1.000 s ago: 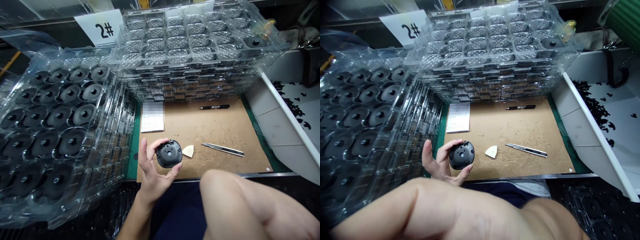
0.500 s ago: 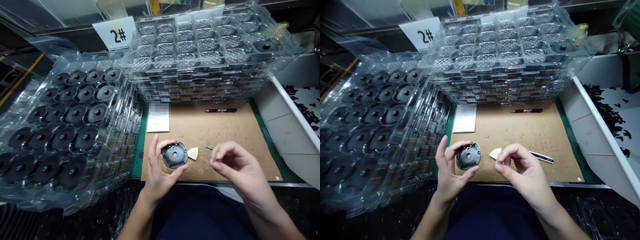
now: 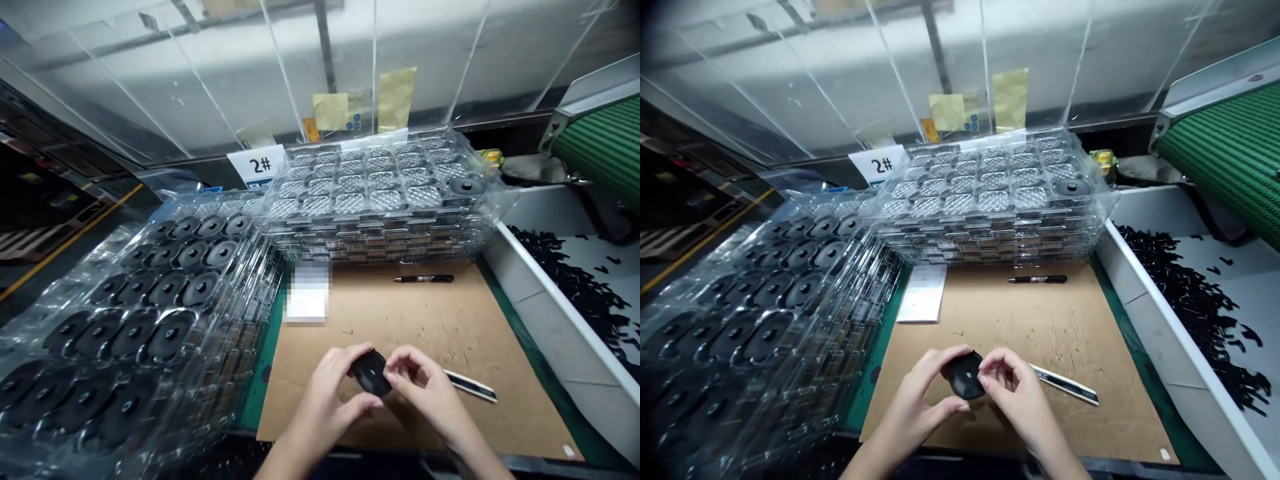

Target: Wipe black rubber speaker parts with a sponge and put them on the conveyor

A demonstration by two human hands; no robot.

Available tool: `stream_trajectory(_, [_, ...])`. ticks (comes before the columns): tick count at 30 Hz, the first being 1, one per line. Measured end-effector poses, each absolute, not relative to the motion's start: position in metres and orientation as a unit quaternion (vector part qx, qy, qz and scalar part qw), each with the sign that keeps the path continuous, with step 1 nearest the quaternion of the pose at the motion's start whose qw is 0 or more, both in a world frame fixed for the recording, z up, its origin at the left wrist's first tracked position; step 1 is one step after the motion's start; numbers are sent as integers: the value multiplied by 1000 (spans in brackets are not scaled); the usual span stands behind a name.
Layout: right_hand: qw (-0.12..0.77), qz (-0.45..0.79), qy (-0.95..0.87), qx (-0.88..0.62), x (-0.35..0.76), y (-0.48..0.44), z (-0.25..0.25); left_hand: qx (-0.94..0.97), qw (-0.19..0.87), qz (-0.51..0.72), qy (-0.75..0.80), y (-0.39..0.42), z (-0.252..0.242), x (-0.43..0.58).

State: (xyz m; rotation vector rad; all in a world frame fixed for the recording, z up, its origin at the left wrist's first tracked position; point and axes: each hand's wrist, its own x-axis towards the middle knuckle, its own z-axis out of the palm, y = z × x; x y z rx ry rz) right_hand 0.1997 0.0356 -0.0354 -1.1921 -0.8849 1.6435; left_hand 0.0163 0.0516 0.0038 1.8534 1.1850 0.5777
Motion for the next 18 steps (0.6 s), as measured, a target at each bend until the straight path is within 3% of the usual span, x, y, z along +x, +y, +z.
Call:
stream_trajectory(3, [475,689,-301,-457,211,34,-42,769,429,233,413,59,3,36])
stream_trajectory(7, [523,700,-210,-438,227,28,-48,848,330,210,357,71,1,65])
stream_trajectory(18, [615,618,-115,-476,289,28,-69,918,237,130,291,104,-41,91])
